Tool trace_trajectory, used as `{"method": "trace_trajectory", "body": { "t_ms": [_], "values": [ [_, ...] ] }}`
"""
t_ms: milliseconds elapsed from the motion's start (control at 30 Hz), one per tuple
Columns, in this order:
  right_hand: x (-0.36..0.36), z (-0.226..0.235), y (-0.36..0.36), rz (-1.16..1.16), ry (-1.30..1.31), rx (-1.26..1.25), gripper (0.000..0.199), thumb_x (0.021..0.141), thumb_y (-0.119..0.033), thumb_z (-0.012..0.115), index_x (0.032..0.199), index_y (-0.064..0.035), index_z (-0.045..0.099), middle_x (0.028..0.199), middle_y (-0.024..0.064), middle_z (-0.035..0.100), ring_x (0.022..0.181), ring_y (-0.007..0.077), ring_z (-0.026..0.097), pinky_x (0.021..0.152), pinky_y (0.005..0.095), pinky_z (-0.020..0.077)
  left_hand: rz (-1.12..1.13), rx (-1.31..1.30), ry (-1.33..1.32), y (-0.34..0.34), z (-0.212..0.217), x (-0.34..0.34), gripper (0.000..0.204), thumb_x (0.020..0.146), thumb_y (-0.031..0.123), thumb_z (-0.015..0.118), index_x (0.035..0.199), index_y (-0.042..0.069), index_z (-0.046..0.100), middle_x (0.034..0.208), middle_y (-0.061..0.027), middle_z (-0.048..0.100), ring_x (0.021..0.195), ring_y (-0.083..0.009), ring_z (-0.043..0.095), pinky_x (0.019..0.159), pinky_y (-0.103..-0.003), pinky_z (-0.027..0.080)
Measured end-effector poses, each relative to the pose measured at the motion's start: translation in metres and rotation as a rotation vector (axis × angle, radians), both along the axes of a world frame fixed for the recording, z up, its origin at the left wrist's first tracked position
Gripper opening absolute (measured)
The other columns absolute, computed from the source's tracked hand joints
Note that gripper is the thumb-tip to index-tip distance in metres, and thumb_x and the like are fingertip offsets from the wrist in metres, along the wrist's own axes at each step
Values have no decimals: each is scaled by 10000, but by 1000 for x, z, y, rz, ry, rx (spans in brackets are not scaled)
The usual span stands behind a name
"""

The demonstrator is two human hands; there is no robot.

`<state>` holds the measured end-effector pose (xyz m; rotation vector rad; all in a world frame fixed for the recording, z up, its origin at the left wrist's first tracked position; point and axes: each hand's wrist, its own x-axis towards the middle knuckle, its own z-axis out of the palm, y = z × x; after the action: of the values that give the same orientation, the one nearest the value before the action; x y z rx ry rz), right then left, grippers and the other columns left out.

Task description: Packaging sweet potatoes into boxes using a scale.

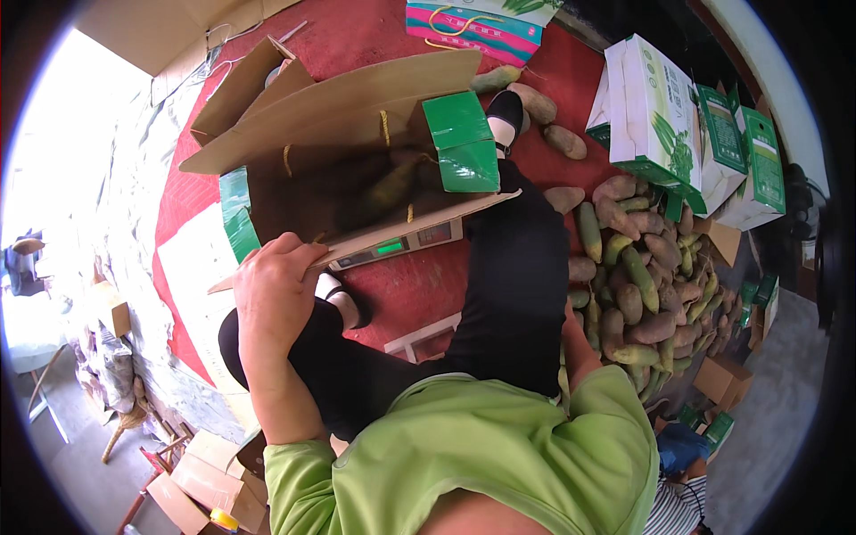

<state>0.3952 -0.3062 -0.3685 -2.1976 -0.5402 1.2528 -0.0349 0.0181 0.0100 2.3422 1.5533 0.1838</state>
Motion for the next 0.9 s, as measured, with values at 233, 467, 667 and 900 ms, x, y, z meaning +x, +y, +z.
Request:
{"method": "trace_trajectory", "body": {
  "t_ms": [233,467,667,900],
  "values": [
    [5,9,29,353,-335,-105,303,843,-171,629,1097,-8,660,958,225,682,812,311,688,751,371,513,-46,-26,1,-4,3,-3,133,753,100,654,869,109,718,725,-68,572,731,-289,605,722,-399,485],
    [13,164,127,-43,-65,-84,404,750,-227,755,1066,12,681,910,73,693,802,187,664,691,340,506,-47,6,9,-7,1,-7,121,756,98,633,849,98,710,722,-70,574,734,-290,610,723,-399,488],
    [30,291,197,-82,-131,342,489,761,-209,768,1169,25,632,980,45,672,886,128,612,779,278,481,-78,54,-27,-1,-3,-8,117,780,110,658,873,67,714,739,-100,592,732,-320,601,687,-423,472],
    [-58,425,311,409,-279,598,409,780,-199,731,1110,31,655,980,69,684,885,120,618,787,269,491,-58,61,2,2,-8,-9,116,800,135,640,866,87,723,763,-100,619,741,-323,619,678,-425,484]
  ]
}}
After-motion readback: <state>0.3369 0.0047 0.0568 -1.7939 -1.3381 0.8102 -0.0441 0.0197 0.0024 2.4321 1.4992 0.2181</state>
